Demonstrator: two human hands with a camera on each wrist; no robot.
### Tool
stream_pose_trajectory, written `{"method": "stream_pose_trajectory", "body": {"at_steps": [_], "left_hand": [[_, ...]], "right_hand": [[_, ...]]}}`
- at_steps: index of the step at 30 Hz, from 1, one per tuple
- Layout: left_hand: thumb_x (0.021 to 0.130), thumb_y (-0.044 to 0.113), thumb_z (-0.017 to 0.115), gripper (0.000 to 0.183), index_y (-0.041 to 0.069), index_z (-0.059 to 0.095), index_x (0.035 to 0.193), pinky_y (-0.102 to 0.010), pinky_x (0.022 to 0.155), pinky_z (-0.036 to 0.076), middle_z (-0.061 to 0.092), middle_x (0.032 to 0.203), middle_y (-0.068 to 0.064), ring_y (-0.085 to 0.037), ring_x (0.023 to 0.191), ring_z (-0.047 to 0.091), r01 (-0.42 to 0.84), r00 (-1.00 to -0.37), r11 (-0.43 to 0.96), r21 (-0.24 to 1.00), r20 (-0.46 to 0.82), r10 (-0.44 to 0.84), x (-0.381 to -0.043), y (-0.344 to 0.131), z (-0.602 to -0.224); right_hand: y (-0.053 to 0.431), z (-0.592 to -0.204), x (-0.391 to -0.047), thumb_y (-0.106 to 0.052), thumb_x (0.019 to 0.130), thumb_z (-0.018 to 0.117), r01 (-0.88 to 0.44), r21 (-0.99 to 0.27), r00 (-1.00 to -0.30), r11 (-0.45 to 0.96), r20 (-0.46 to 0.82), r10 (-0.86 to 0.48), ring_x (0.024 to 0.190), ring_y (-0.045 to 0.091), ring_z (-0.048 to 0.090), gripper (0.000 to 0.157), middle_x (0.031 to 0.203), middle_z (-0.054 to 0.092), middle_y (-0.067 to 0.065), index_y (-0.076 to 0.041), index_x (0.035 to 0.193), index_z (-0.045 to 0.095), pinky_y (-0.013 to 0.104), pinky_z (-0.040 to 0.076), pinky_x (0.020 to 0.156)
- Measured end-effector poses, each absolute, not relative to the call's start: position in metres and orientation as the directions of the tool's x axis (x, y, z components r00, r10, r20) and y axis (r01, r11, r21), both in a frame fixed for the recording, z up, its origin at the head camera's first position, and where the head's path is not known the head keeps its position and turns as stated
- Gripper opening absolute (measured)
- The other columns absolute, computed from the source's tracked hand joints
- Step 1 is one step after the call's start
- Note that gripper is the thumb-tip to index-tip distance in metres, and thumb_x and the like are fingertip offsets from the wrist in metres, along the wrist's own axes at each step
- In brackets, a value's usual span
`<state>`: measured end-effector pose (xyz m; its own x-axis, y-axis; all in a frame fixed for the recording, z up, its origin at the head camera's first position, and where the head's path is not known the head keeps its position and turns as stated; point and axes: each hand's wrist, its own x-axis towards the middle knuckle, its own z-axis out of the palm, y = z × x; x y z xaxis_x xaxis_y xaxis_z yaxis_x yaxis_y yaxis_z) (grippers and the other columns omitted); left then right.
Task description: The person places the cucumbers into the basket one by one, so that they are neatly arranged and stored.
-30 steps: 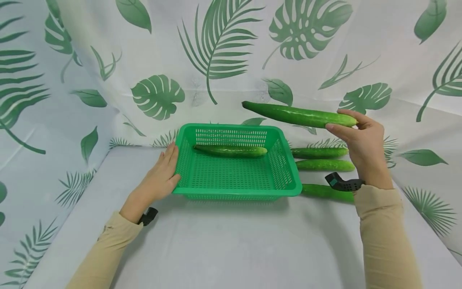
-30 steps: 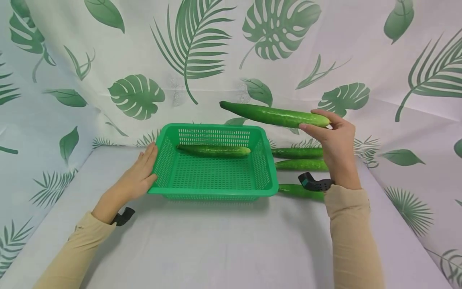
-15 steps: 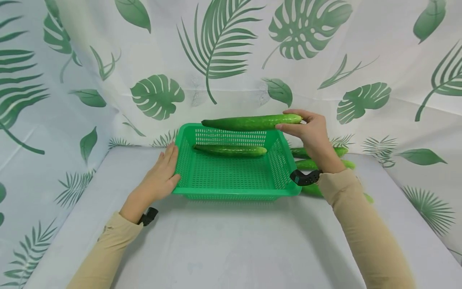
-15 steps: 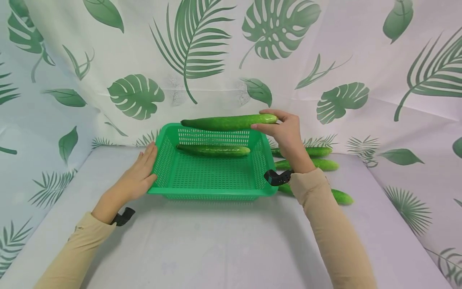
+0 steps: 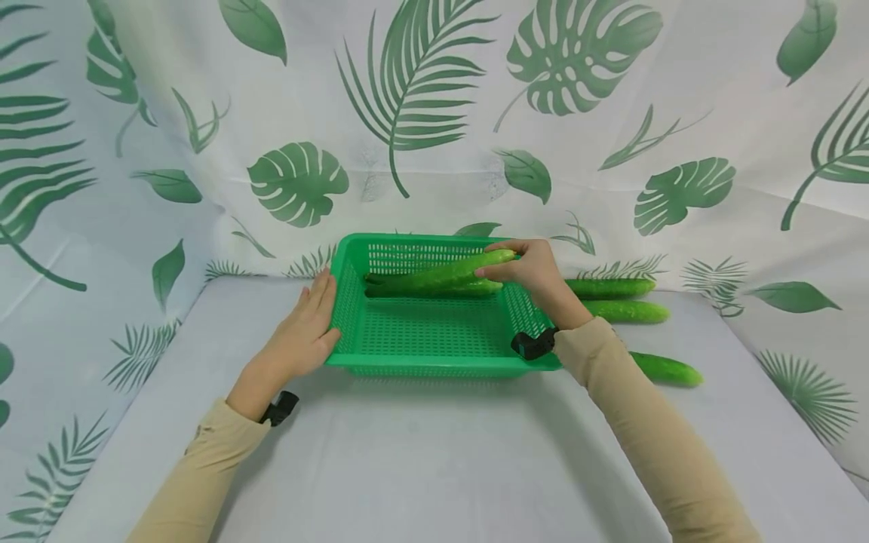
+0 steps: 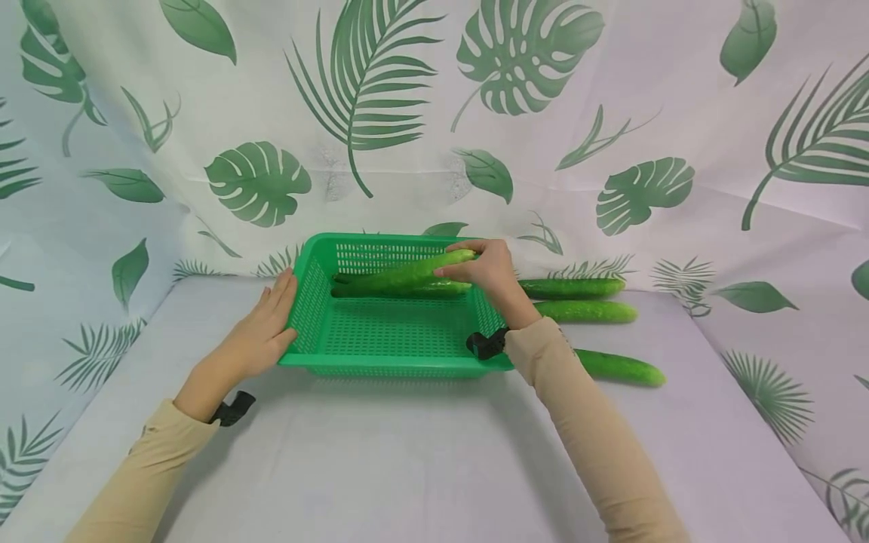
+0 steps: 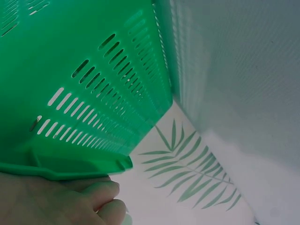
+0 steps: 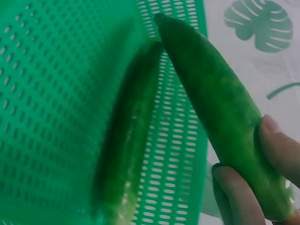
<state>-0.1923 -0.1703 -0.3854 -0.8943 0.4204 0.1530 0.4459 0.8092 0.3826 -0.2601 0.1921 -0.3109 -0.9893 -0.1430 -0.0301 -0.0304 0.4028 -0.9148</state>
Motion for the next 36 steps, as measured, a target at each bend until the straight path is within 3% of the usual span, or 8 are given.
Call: {"method": "stream_pose_trajectory", "body": {"at_steps": [3, 7, 12, 18, 23, 27, 31, 36], "left_hand": [[0.095, 0.012, 0.040, 0.075, -0.012, -0.001, 0.153, -0.052, 0.120, 0.004, -0.009, 0.162, -0.026, -0.037, 0.150, -0.004, 0.445, -0.895, 0.810, 0.381, 0.149, 0.421, -0.192, -0.170, -0.385], [0.095, 0.012, 0.040, 0.075, -0.013, 0.000, 0.153, -0.053, 0.120, 0.004, -0.008, 0.162, -0.026, -0.036, 0.150, -0.004, 0.446, -0.894, 0.807, 0.387, 0.154, 0.421, -0.191, -0.170, -0.384], [0.095, 0.012, 0.040, 0.075, -0.012, 0.000, 0.153, -0.053, 0.120, 0.005, -0.007, 0.162, -0.026, -0.036, 0.151, -0.003, 0.443, -0.896, 0.808, 0.389, 0.156, 0.416, -0.192, -0.171, -0.385], [0.095, 0.011, 0.040, 0.074, -0.012, 0.000, 0.153, -0.053, 0.120, 0.004, -0.010, 0.162, -0.024, -0.036, 0.151, -0.004, 0.444, -0.895, 0.805, 0.394, 0.152, 0.419, -0.193, -0.172, -0.386], [0.095, 0.012, 0.040, 0.075, -0.012, 0.000, 0.153, -0.053, 0.120, 0.004, -0.010, 0.162, -0.024, -0.036, 0.151, -0.004, 0.449, -0.892, 0.800, 0.397, 0.154, 0.425, -0.193, -0.172, -0.386], [0.095, 0.012, 0.040, 0.075, -0.012, 0.000, 0.153, -0.053, 0.120, 0.004, -0.010, 0.162, -0.024, -0.035, 0.151, -0.005, 0.451, -0.891, 0.799, 0.398, 0.151, 0.428, -0.193, -0.171, -0.386], [0.095, 0.012, 0.040, 0.075, -0.012, -0.001, 0.153, -0.053, 0.120, 0.004, -0.010, 0.162, -0.024, -0.034, 0.151, -0.005, 0.449, -0.892, 0.800, 0.397, 0.148, 0.427, -0.193, -0.172, -0.385], [0.095, 0.013, 0.040, 0.075, -0.011, -0.001, 0.153, -0.052, 0.121, 0.004, -0.008, 0.162, -0.025, -0.034, 0.151, -0.004, 0.450, -0.892, 0.797, 0.403, 0.155, 0.425, -0.192, -0.172, -0.385]], "right_hand": [[0.189, -0.318, -0.262, -0.009, 0.086, 0.077, 0.003, -0.927, -0.985, 0.374, -0.068, -0.161, 0.097, 0.029, 0.070, 0.051, 0.148, 0.045, 0.018, 0.002, 0.132, 0.061, 0.042, 0.055, 0.091], [0.186, -0.323, -0.265, -0.006, 0.087, 0.075, 0.039, -0.927, -0.982, 0.372, -0.105, -0.158, 0.091, 0.022, 0.072, 0.049, 0.146, 0.047, 0.020, 0.005, 0.132, 0.060, 0.036, 0.058, 0.085], [0.185, -0.324, -0.268, -0.006, 0.092, 0.069, 0.099, -0.873, -0.967, 0.477, -0.198, -0.162, 0.114, 0.037, 0.062, 0.053, 0.146, 0.044, 0.025, 0.009, 0.139, 0.051, 0.039, 0.054, 0.094], [0.185, -0.326, -0.272, -0.003, 0.101, 0.051, 0.220, -0.811, -0.904, 0.541, -0.378, -0.199, 0.140, 0.045, 0.033, 0.059, 0.156, 0.020, 0.033, 0.017, 0.149, 0.023, 0.046, 0.039, 0.110], [0.191, -0.333, -0.273, -0.007, 0.103, 0.047, 0.326, -0.815, -0.860, 0.480, -0.466, -0.208, 0.146, 0.044, 0.017, 0.073, 0.160, 0.000, 0.029, 0.010, 0.154, -0.002, 0.047, 0.031, 0.115], [0.197, -0.338, -0.271, -0.011, 0.102, 0.050, 0.346, -0.813, -0.851, 0.469, -0.482, -0.209, 0.147, 0.044, 0.013, 0.082, 0.161, -0.013, 0.024, 0.005, 0.154, -0.011, 0.048, 0.029, 0.116], [0.198, -0.336, -0.271, -0.014, 0.103, 0.050, 0.342, -0.812, -0.851, 0.474, -0.481, -0.210, 0.147, 0.044, 0.012, 0.082, 0.162, -0.012, 0.024, 0.005, 0.155, -0.010, 0.048, 0.031, 0.115], [0.202, -0.320, -0.266, -0.019, 0.104, 0.049, 0.282, -0.828, -0.862, 0.484, -0.440, -0.251, 0.147, 0.045, 0.015, 0.070, 0.160, 0.007, 0.028, 0.009, 0.154, 0.010, 0.048, 0.031, 0.115]]}}
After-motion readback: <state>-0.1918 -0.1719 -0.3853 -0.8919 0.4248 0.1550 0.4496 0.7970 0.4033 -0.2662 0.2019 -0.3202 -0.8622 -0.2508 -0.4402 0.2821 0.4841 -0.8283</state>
